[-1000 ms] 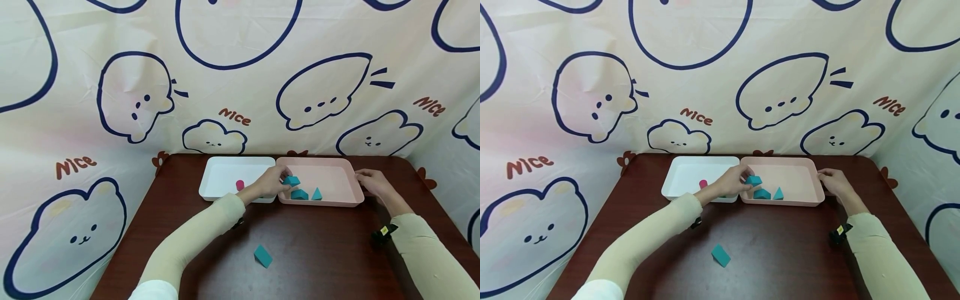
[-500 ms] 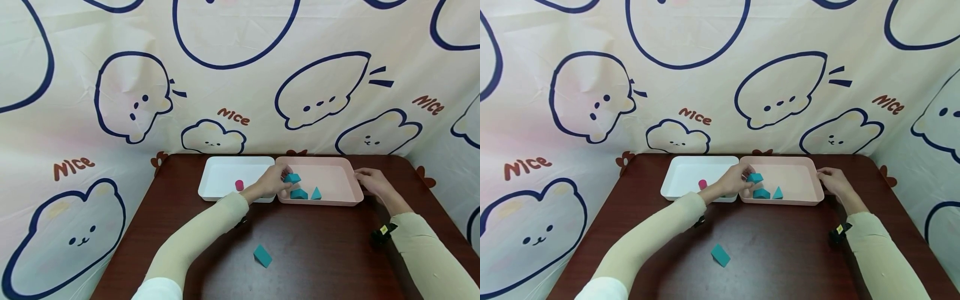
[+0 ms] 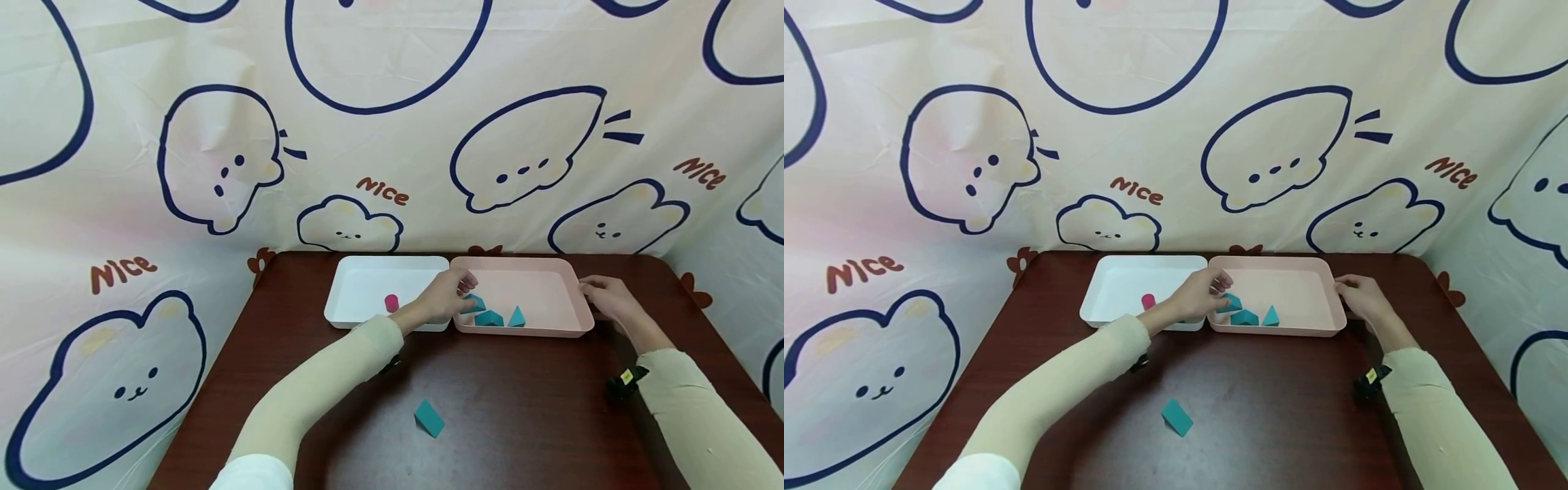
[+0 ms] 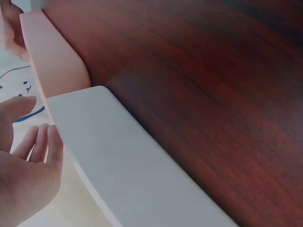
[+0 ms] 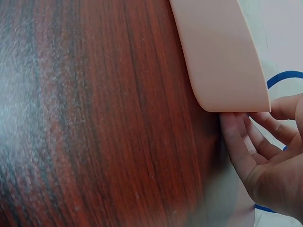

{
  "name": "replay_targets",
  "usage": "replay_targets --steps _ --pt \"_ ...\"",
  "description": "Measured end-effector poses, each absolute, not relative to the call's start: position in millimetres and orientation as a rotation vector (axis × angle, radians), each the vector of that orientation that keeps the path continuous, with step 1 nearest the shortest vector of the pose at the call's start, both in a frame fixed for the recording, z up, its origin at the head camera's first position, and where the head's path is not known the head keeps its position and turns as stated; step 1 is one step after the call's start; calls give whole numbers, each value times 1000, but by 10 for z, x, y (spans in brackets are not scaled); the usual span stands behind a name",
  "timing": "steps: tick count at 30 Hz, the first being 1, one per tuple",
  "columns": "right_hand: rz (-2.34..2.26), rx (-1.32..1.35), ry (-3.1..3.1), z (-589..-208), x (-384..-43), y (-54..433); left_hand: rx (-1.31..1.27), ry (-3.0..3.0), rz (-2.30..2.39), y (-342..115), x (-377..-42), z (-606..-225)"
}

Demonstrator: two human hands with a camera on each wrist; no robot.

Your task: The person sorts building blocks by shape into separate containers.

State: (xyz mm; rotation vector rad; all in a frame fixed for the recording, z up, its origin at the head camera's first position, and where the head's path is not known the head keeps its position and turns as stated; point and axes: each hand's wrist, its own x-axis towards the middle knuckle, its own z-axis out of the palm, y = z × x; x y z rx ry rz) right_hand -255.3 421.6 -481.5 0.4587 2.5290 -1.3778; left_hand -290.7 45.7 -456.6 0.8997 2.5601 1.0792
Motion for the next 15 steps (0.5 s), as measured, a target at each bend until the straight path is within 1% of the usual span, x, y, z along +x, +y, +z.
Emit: replay_targets --steps 9,15 --pt "-1380 490 2533 -4835 -2563 4216 1018 2485 1071 299 -2724 -4405" --pt "-1353 421 2558 -4808 -2562 4221 1137 2386 1060 127 -2534 -4329"
